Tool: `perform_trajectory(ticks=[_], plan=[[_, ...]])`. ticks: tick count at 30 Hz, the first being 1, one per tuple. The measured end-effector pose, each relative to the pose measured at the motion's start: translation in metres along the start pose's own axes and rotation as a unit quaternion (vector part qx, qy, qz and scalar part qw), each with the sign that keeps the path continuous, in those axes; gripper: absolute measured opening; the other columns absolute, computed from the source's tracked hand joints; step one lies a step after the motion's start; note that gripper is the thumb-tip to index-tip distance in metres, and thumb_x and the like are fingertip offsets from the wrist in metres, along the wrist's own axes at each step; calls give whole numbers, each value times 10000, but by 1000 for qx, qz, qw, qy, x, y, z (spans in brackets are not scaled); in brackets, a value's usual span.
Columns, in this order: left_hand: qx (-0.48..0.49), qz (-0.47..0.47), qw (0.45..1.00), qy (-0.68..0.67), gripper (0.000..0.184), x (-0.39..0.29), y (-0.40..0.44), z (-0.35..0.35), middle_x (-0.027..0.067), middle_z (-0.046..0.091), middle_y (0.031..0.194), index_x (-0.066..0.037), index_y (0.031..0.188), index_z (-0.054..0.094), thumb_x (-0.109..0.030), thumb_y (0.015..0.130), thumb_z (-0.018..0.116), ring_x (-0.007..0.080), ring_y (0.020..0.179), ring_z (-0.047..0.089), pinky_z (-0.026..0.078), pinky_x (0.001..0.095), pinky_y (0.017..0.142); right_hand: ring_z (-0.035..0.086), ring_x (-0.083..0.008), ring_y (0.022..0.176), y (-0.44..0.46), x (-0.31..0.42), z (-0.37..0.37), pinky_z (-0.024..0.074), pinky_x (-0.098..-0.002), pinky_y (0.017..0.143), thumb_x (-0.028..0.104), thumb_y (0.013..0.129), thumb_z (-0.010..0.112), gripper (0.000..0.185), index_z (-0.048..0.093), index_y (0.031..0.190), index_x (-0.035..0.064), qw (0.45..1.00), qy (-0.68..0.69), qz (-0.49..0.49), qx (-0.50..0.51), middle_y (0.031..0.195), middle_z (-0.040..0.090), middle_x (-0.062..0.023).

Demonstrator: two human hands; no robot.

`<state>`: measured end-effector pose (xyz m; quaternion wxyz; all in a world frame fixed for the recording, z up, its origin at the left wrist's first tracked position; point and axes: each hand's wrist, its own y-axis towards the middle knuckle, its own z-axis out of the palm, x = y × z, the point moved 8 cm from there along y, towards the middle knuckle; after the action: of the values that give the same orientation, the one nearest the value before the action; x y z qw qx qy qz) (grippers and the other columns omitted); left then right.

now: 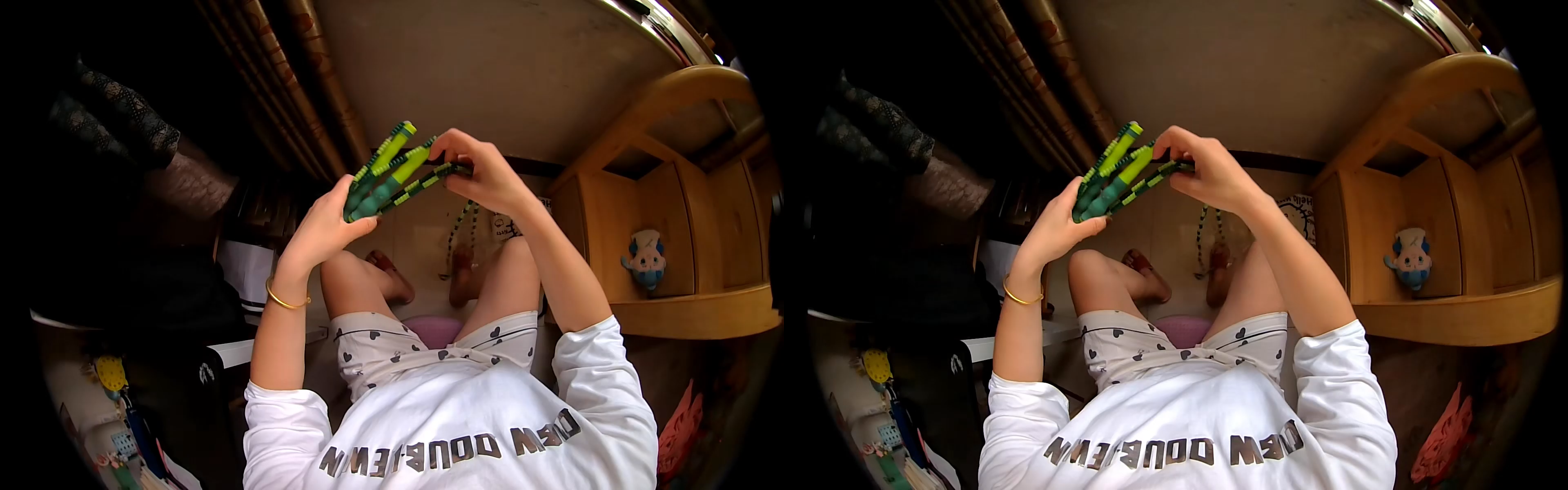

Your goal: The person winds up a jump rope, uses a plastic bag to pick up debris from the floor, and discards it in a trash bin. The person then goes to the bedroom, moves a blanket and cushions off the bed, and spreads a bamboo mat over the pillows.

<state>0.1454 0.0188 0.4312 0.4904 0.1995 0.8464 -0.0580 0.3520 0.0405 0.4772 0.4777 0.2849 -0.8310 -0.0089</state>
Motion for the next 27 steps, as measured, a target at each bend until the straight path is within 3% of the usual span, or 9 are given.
perform_trajectory(ticks=[5, 8, 10, 15, 21, 24, 27], plan=[[76, 65, 983, 152, 437, -15, -5, 4, 200, 595, 893, -1, 1076, 515, -121, 696, 693, 373, 859, 586, 478, 390, 771, 571, -190, 757, 14, 50, -3, 480, -310, 696, -73, 681, 654, 305, 595, 954, 49, 987, -115, -86, 74, 813, 575, -70], [140, 61, 977, 150, 413, -40, -10, 10, 215, 611, 947, -11, 1057, 551, -97, 678, 689, 373, 909, 599, 482, 408, 796, 599, -177, 775, 28, 68, 1, 490, -301, 691, -26, 705, 709, 197, 636, 875, 42, 975, -129, -120, 139, 832, 608, -60], [153, 103, 970, 158, 399, -59, -13, 16, 217, 617, 961, 8, 1026, 574, -99, 661, 696, 375, 914, 599, 486, 405, 810, 608, -158, 781, 35, 68, 12, 495, -284, 705, -16, 732, 708, 180, 644, 893, 32, 973, -40, -114, 196, 842, 628, -51], [240, 94, 955, 145, 396, -87, -13, 30, 229, 610, 885, 74, 960, 556, -137, 665, 714, 377, 864, 602, 483, 406, 760, 615, -94, 813, 44, 62, 37, 498, -234, 739, 10, 786, 712, 143, 647, 912, -4, 942, 165, -48, 287, 866, 662, -32], [260, 51, 953, 149, 443, -84, -15, 36, 243, 576, 849, 92, 957, 520, -234, 727, 712, 361, 830, 592, 471, 386, 754, 607, -70, 793, 52, 59, 35, 493, -219, 724, 31, 780, 746, 177, 630, 914, 29, 924, 325, -28, 200, 820, 625, -4], [316, 43, 930, 182, 472, -70, -18, 48, 245, 534, 851, 81, 939, 525, -333, 781, 687, 334, 839, 564, 455, 361, 804, 597, -76, 774, 56, 83, 36, 488, -214, 713, 38, 779, 755, 173, 622, 889, 41, 915, 334, -65, 215, 819, 616, 5], [360, 65, 924, 109, 442, -81, -23, 52, 214, 542, 816, 69, 953, 531, -305, 776, 688, 338, 790, 561, 464, 354, 777, 582, -67, 764, 62, 76, 38, 479, -210, 701, 41, 783, 750, 169, 617, 888, 40, 923, 307, -63, 224, 819, 616, 11]])
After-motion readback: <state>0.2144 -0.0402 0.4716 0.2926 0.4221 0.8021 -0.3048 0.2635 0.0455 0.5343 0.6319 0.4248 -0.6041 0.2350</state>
